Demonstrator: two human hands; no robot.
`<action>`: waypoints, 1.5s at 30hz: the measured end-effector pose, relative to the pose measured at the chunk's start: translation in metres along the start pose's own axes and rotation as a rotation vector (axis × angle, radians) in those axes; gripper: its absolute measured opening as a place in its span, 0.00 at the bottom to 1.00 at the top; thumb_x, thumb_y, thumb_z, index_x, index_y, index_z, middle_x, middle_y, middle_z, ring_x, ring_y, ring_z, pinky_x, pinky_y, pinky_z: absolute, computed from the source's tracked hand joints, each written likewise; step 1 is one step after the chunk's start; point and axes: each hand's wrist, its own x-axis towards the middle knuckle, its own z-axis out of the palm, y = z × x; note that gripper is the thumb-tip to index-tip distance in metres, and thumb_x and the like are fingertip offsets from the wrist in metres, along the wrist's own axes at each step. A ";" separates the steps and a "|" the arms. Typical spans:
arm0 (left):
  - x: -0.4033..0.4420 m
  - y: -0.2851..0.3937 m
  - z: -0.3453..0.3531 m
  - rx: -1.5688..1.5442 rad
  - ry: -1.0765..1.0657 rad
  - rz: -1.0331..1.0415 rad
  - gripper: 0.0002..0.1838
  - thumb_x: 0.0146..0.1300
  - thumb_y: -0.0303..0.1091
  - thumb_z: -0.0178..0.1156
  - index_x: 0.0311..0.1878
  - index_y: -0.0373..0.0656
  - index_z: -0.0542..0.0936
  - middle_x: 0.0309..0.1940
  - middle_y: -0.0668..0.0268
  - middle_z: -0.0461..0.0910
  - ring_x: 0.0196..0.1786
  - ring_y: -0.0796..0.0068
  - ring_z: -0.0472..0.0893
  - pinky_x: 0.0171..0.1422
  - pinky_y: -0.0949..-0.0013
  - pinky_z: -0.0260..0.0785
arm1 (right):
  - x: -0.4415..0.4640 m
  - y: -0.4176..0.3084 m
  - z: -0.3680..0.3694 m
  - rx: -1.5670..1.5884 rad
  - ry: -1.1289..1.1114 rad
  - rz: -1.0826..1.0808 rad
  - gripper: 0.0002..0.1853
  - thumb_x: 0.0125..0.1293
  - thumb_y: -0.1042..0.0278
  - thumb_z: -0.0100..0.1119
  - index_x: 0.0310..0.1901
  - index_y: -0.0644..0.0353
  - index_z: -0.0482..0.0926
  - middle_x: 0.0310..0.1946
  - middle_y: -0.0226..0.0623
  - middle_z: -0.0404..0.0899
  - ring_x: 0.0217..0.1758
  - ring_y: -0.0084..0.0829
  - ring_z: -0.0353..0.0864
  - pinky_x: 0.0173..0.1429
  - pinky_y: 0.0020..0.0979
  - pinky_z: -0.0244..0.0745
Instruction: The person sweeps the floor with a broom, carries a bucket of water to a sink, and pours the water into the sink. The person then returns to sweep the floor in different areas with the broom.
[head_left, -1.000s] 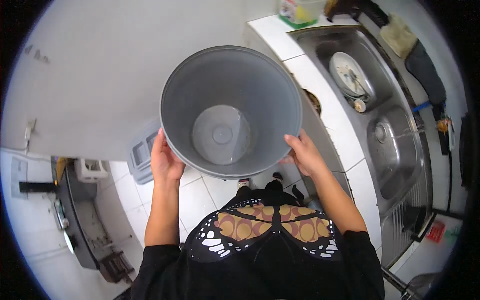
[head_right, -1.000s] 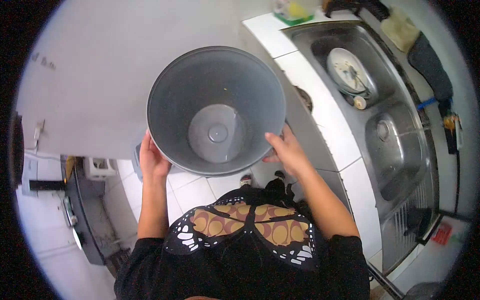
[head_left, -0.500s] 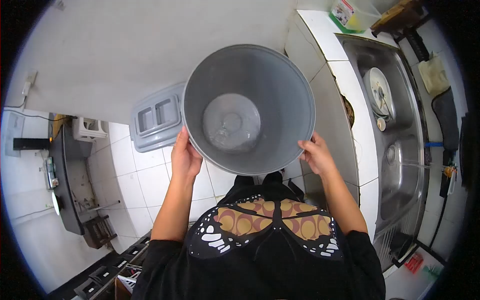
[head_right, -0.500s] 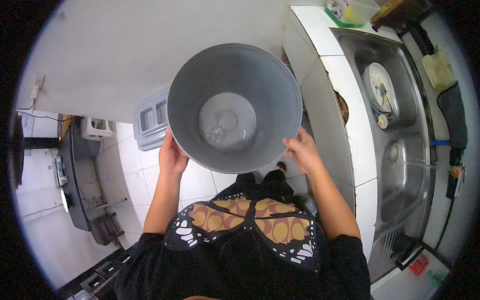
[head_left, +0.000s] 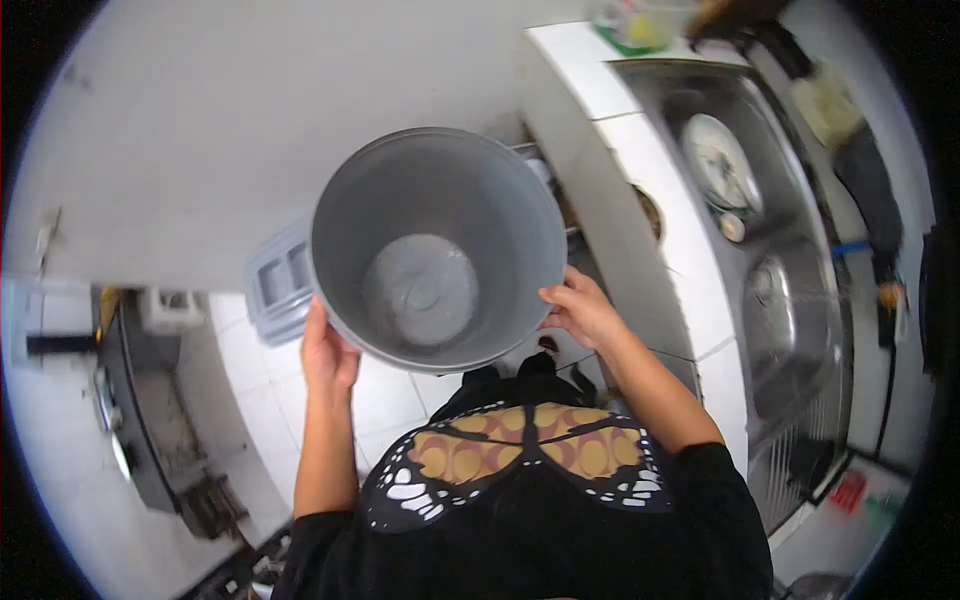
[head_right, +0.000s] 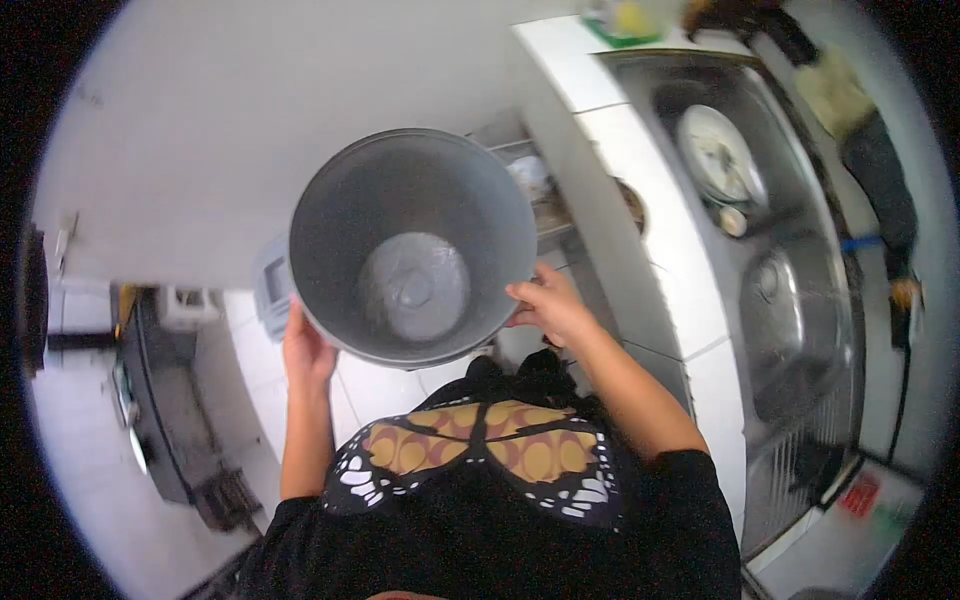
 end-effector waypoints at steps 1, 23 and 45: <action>0.004 0.004 0.013 0.061 -0.065 0.005 0.16 0.65 0.38 0.44 0.50 0.38 0.71 0.46 0.60 0.75 0.49 0.69 0.74 0.55 0.65 0.66 | -0.007 -0.008 -0.009 0.012 0.021 -0.009 0.23 0.57 0.71 0.52 0.54 0.64 0.61 0.43 0.40 0.72 0.39 0.32 0.77 0.40 0.36 0.76; -0.087 -0.109 0.483 1.259 -1.064 0.412 0.13 0.45 0.35 0.66 0.23 0.41 0.71 0.16 0.74 0.69 0.17 0.87 0.68 0.19 0.84 0.62 | -0.175 -0.034 -0.121 0.900 0.354 -0.775 0.23 0.65 0.47 0.34 0.50 0.58 0.64 0.39 0.39 0.71 0.37 0.35 0.73 0.35 0.35 0.72; -0.164 -0.300 0.589 1.763 -1.438 0.768 0.19 0.42 0.43 0.66 0.15 0.34 0.77 0.13 0.61 0.76 0.14 0.72 0.74 0.21 0.71 0.69 | -0.179 -0.020 -0.215 1.407 0.344 -0.747 0.22 0.62 0.48 0.36 0.46 0.59 0.63 0.35 0.53 0.68 0.24 0.30 0.71 0.17 0.20 0.61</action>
